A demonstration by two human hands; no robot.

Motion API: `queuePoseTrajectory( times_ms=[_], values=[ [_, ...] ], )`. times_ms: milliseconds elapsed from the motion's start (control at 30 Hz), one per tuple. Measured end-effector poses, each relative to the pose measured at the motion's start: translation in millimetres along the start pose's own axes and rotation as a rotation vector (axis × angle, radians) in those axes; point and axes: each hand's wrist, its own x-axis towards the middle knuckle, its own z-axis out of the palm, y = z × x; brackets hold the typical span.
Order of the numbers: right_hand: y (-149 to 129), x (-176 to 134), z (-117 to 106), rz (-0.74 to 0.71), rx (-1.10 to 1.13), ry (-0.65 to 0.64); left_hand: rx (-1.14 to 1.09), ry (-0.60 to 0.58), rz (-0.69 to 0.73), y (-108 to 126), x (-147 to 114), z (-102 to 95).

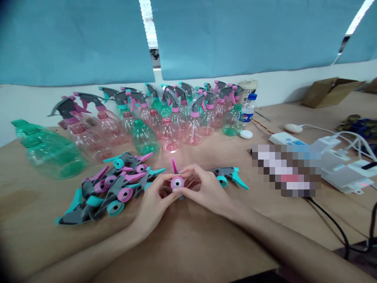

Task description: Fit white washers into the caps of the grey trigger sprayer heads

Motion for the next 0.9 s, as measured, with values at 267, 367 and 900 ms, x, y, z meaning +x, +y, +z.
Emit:
queuePoseTrajectory(
  times_ms=[267,367,900],
  values=[
    [-4.4,-4.4,-0.9,-0.33,-0.559,0.159,0.046,0.004,0.027,1.0,0.5,2.0],
    [-4.2,-6.8,1.0,-0.348,-0.672,0.133,0.05,-0.003,0.036,-1.3,0.3,2.2],
    [-4.6,-16.4,11.8,-0.334,-0.866,0.2,0.043,-0.021,0.062,0.7,-0.9,1.6]
  ],
)
